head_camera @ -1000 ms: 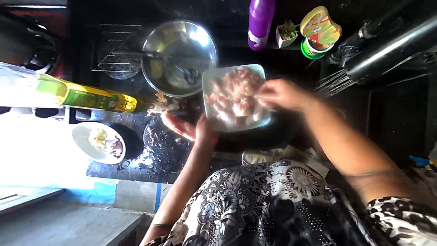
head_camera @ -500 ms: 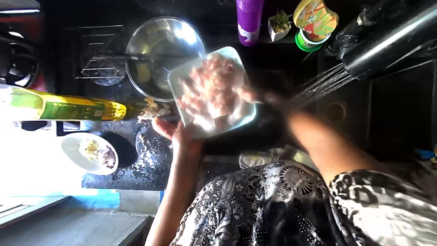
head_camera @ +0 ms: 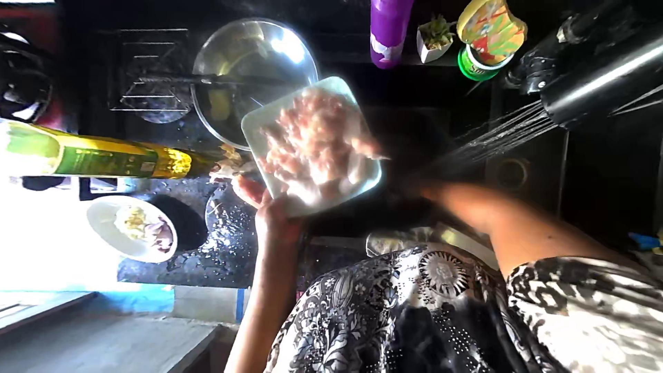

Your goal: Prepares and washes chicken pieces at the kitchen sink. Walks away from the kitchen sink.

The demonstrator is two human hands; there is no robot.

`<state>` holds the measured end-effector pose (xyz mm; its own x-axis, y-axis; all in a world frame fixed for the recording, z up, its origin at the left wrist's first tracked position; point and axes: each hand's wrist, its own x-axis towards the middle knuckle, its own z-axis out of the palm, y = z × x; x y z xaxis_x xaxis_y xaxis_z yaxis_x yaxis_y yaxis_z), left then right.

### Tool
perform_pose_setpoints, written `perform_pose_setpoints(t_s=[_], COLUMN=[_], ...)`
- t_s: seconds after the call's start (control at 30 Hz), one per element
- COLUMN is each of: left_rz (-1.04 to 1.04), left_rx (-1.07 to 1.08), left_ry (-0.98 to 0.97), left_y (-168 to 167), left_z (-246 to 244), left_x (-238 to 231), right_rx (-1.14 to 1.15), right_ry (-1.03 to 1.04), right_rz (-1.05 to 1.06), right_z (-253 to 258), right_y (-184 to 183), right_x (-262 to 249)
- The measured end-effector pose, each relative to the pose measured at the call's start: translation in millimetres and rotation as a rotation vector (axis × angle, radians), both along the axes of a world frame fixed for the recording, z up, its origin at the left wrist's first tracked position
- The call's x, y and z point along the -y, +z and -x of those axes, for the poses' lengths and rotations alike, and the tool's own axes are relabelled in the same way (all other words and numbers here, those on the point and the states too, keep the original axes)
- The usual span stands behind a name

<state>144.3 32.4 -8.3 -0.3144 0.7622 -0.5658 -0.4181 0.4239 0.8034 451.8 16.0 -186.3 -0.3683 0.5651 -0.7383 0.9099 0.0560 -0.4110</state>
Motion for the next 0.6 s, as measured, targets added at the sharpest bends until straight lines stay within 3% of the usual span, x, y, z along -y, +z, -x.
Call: perform_pose_setpoints(t_s=[0.07,0.13,0.2,0.33,0.47,0.6], left_rz=[0.009,0.009,0.015,0.031,0.030,0.051], left_rx=[0.025,0.044,0.032,0.024,0.067,0.038], left_ry=[0.012,0.011,-0.002,-0.013,-0.037,-0.064], left_y=[2,2,3,4,-5,-15], left_z=[-2,-2,-5,-9,-10,-8], left_x=[0,1,1,3,6,8], right_rx=[0.028,-0.033,-0.003,0.060,0.080,-0.178], right_ry=[0.094,-0.069,-0.244,-0.253,-0.157,-0.149], right_rz=[-0.054,-0.145,-0.106,0.054,0.242,0.159], right_z=[-25,-44,-50,-49,-32,-32], right_y=[-10,-23,-20,-19,38,68], right_x=[-3,6,9,16,2,-3])
